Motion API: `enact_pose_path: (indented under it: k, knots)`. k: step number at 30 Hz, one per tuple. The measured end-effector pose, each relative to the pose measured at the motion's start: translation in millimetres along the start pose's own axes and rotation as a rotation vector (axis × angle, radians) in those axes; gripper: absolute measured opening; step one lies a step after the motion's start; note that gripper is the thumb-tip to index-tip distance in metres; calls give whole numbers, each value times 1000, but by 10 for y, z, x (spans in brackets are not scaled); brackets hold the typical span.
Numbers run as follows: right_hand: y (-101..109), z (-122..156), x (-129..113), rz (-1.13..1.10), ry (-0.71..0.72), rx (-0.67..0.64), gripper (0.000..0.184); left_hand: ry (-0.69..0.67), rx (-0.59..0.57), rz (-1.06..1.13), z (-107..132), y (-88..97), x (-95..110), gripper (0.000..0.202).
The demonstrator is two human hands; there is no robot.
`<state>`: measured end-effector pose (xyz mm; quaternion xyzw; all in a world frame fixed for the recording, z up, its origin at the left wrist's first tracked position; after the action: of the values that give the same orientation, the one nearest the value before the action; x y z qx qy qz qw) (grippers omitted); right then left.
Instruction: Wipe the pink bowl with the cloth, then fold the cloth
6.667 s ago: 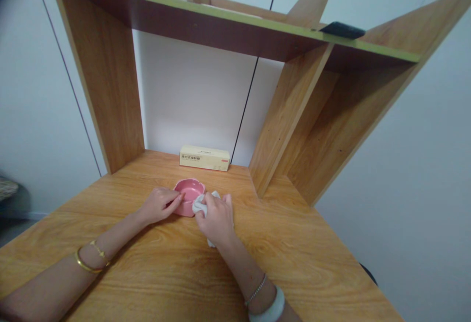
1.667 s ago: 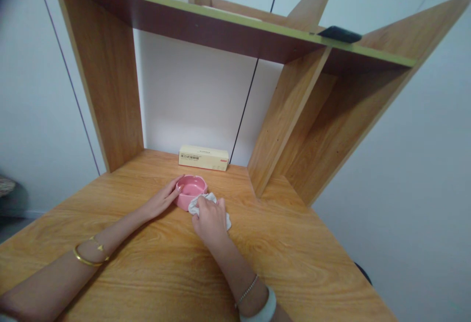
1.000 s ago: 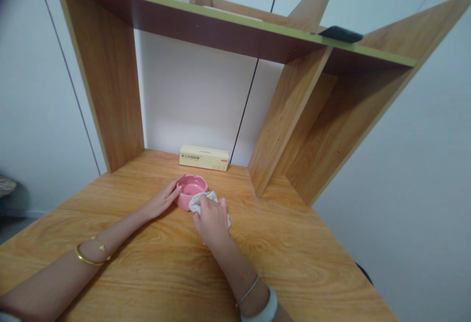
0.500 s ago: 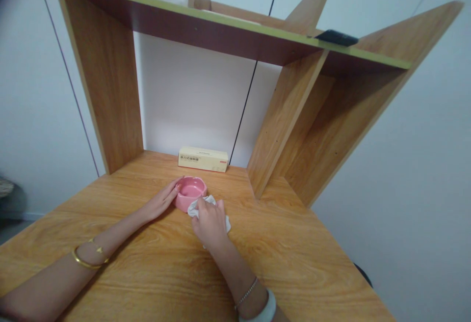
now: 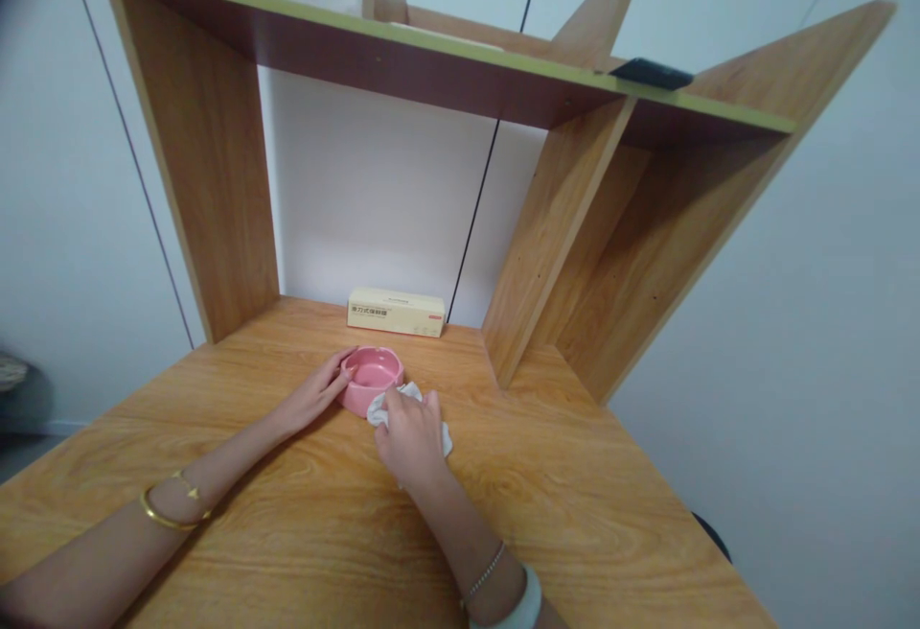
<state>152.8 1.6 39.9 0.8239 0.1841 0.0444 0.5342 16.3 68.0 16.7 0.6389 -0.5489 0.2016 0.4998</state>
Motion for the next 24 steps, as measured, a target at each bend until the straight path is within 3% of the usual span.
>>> enact_pose_path:
  k: [4,12,18,24]
  knots:
    - [83,9,0,-50,-6,108,10,-1,4,35,-11,-6,-28,52]
    - [-98,14,-140,65,129,-94,11,-33,57,-139,-11,31,-7,53]
    - [60,20,-85,-28,53,75,9,83,35,-160,-1,18,-71,58]
    - [-59,11,-146,32,90,-87,10,78,21,19,-39,-18,-186,61]
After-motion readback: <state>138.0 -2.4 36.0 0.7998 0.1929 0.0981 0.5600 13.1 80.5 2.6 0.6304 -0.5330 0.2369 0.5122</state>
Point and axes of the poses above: each hand's wrist, its own z-axis away from the middle knuckle, its own y-axis out of the back of the hand, x = y × z, the point moved 7 cm from there along -z, towards the middle knuckle, and after that the axes turned 3 degrees about z, right-handed, at the moved point
